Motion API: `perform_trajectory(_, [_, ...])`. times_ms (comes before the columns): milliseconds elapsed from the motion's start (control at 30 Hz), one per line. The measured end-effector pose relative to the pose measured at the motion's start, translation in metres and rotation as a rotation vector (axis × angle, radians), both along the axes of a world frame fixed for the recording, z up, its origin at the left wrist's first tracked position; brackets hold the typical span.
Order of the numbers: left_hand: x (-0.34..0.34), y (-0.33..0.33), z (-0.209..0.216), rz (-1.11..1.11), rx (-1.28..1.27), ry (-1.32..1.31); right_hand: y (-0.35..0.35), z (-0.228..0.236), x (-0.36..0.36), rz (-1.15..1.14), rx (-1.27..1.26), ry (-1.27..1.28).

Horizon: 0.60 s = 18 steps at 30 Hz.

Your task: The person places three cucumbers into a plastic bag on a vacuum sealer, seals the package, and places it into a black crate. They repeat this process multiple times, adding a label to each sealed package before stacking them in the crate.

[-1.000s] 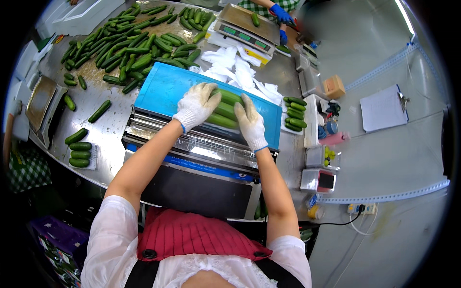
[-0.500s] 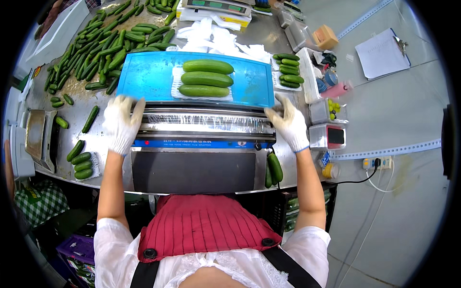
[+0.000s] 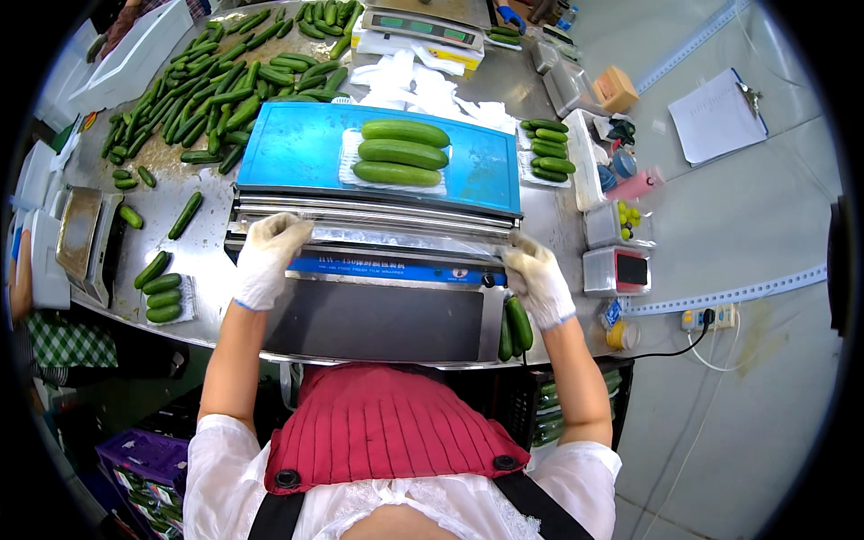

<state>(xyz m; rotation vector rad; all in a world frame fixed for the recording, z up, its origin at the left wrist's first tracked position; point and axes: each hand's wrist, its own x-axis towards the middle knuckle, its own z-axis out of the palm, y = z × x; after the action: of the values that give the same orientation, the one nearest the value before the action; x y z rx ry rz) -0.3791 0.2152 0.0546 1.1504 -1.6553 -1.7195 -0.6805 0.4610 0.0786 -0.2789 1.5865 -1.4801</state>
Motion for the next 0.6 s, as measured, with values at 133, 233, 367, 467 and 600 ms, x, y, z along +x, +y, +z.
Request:
perform_trajectory(133, [0.01,0.027,0.028,-0.157,0.937,0.699,0.016,0.03,0.004,0.119,-0.073,-0.539])
perform_trajectory(233, [0.01,0.016,0.047,-0.367,0.77,0.979,-0.01,0.096,0.014,0.186,-0.233,-0.295])
perform_trajectory(367, [-0.033,-0.032,0.105,-0.263,0.462,1.199,-0.06,0.113,-0.025,0.134,-0.67,-0.027])
perform_trajectory(467, [-0.083,-0.085,0.112,-0.299,0.026,1.067,-0.148,0.091,-0.046,0.029,-0.686,0.169])
perform_trajectory(600, [-0.137,-0.148,0.026,-0.202,-1.19,-0.313,-0.212,-0.008,-0.092,-0.013,-0.3,0.426])
